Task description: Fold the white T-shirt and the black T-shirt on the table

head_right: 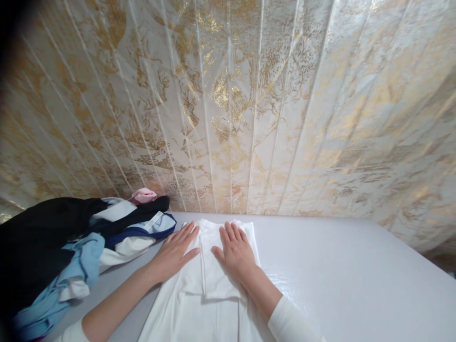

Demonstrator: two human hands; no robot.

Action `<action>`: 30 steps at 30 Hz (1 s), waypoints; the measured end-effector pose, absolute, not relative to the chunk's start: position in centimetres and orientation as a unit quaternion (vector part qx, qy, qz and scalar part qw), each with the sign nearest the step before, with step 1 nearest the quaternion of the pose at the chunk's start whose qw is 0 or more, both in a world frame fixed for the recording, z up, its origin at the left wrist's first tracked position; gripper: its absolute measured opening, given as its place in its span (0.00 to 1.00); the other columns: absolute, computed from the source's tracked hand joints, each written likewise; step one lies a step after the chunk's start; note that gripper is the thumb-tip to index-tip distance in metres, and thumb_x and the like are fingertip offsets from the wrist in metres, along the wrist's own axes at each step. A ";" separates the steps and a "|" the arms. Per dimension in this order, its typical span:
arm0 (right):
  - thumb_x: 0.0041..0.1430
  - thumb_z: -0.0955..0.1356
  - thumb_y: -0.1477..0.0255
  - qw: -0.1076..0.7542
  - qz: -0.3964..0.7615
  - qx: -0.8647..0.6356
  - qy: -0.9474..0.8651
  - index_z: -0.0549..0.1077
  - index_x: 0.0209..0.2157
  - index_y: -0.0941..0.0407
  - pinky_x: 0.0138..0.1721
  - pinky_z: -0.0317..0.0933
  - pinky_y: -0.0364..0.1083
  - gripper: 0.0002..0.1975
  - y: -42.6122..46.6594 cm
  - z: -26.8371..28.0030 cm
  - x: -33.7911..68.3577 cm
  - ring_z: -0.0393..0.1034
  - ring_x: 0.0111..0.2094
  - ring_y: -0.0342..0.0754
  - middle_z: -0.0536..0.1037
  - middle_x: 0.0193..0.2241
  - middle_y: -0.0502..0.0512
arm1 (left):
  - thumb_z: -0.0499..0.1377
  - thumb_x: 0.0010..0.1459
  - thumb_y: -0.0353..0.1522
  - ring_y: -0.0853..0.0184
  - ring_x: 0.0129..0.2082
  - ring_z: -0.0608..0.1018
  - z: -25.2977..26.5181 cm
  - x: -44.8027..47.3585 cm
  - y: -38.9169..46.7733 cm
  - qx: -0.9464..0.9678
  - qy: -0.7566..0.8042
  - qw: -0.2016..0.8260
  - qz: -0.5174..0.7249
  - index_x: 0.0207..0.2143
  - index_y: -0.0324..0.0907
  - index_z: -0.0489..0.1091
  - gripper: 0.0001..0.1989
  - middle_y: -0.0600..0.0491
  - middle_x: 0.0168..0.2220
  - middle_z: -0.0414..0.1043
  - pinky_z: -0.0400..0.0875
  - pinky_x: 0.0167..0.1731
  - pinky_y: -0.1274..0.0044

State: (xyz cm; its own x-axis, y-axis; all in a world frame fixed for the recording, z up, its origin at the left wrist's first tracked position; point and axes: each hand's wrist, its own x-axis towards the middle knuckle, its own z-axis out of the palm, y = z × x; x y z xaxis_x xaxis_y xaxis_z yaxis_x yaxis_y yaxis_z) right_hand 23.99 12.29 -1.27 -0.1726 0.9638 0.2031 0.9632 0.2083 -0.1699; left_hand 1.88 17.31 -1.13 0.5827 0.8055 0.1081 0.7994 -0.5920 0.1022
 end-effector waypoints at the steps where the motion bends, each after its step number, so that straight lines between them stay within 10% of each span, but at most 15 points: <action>1: 0.67 0.57 0.56 0.133 0.003 -0.630 -0.765 0.57 0.64 0.61 0.63 0.41 0.55 0.31 12.4 -1.2 24.0 0.42 0.67 0.56 0.54 0.65 0.64 | 0.43 0.67 0.48 0.57 0.67 0.48 -1.2 1.9 17.4 0.889 0.451 0.019 0.073 0.66 0.43 0.49 0.31 0.46 0.68 0.42 0.50 0.61 0.62; 22: 0.61 0.57 0.75 0.387 0.123 -0.523 -0.749 0.63 0.59 0.54 0.61 0.54 0.57 0.24 12.2 -2.5 28.1 0.57 0.62 0.52 0.63 0.62 0.61 | 0.45 0.69 0.41 0.62 0.68 0.45 -0.4 5.1 14.9 0.942 0.310 0.099 0.080 0.66 0.43 0.47 0.27 0.48 0.69 0.41 0.46 0.63 0.65; 30: 0.53 0.61 0.76 0.544 0.364 -0.512 -0.557 0.68 0.51 0.49 0.59 0.57 0.57 0.22 8.7 -1.6 27.5 0.61 0.60 0.52 0.70 0.55 0.55 | 0.59 0.59 0.34 0.60 0.48 0.71 3.5 9.6 9.7 0.963 0.216 0.106 0.121 0.44 0.44 0.68 0.11 0.51 0.48 0.70 0.65 0.49 0.68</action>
